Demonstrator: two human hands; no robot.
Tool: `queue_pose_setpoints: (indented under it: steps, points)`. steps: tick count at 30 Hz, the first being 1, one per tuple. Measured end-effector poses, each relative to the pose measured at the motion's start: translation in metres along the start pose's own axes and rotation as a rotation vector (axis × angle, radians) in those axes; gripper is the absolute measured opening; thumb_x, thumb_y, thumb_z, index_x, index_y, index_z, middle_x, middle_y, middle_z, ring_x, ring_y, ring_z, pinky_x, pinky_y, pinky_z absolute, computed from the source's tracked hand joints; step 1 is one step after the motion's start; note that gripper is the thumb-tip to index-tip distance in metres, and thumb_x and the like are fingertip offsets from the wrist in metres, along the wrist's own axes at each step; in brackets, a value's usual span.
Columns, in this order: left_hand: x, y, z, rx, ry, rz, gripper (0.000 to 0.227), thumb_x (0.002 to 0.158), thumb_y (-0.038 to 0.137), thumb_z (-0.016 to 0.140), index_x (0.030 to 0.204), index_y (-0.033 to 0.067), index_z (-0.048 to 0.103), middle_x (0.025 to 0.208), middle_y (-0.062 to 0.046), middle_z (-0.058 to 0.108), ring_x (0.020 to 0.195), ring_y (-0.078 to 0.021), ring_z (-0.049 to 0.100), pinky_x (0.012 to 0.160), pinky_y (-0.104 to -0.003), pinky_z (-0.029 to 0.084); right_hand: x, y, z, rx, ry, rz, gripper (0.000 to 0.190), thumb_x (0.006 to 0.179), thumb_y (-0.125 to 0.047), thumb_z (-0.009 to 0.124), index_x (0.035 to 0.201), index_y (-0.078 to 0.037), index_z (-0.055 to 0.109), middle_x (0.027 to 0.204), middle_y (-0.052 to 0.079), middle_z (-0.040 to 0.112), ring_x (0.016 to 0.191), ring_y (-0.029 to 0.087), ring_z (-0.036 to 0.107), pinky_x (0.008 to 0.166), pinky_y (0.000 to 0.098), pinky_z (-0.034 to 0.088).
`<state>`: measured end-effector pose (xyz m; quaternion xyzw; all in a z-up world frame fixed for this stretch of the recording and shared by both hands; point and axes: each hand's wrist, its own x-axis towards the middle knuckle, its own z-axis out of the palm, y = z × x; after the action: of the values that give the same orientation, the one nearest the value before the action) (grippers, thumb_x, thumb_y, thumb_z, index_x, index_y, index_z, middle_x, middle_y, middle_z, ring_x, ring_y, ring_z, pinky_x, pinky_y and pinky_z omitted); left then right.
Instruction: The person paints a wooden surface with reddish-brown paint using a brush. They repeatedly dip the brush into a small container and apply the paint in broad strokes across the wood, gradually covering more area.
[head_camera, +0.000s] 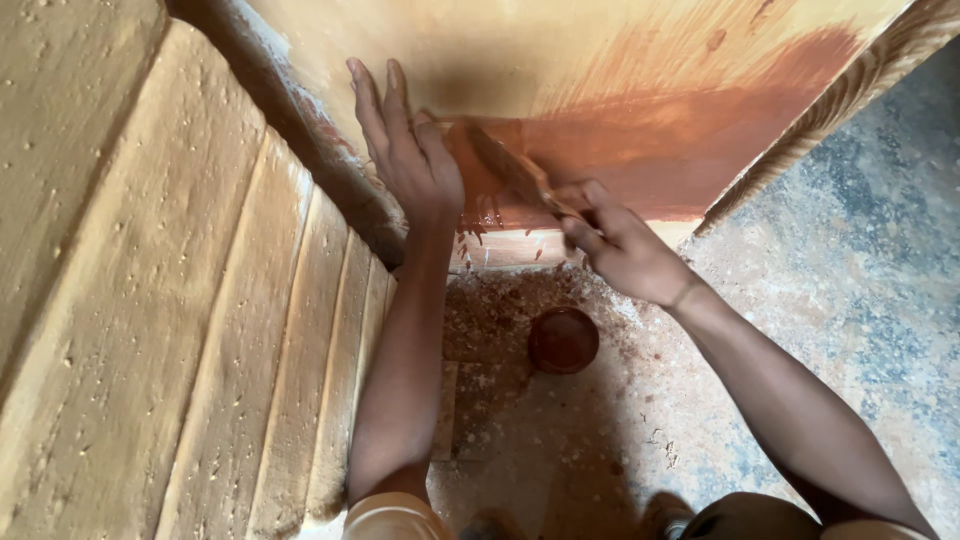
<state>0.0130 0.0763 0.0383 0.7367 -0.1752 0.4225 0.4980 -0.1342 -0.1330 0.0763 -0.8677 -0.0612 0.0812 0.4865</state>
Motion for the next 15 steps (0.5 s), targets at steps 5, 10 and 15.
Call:
queue_pose_setpoints:
  steps: [5, 10, 15]
  points:
    - [0.003, 0.005, -0.002, 0.029, -0.007, 0.004, 0.049, 0.11, 0.0, 0.039, 0.159, 0.0045, 0.039, 0.173, -0.015, 0.008, 0.16, -0.0356, 0.027, 0.11, -0.038, 0.052, 0.037, 0.016, 0.018, 0.169, -0.021, -0.07, 0.034, 0.106, -0.02, 0.043, 0.136, -0.006, 0.05, 0.083, 0.005, 0.06, 0.061, 0.01, 0.05, 0.052, 0.0257, 0.046]
    - [0.006, 0.011, -0.002, -0.007, -0.028, -0.076, 0.056, 0.103, 0.0, 0.039, 0.158, 0.0031, 0.035, 0.173, -0.02, 0.008, 0.158, -0.04, 0.027, 0.092, -0.036, 0.06, 0.021, 0.041, -0.006, 0.286, 0.09, 0.132, 0.036, 0.103, -0.02, 0.043, 0.138, -0.012, 0.049, 0.084, 0.003, 0.062, 0.049, 0.008, 0.042, 0.038, 0.0211, 0.038]
    - [0.003, 0.017, -0.001, 0.084, -0.017, 0.002, 0.059, 0.103, -0.001, 0.041, 0.161, 0.0034, 0.034, 0.174, -0.02, 0.009, 0.163, -0.0437, 0.019, 0.112, -0.038, 0.059, -0.023, 0.045, -0.018, 0.422, 0.216, 0.1, 0.033, 0.104, -0.019, 0.043, 0.136, -0.01, 0.045, 0.077, 0.005, 0.057, 0.04, 0.008, 0.037, 0.03, 0.0227, 0.033]
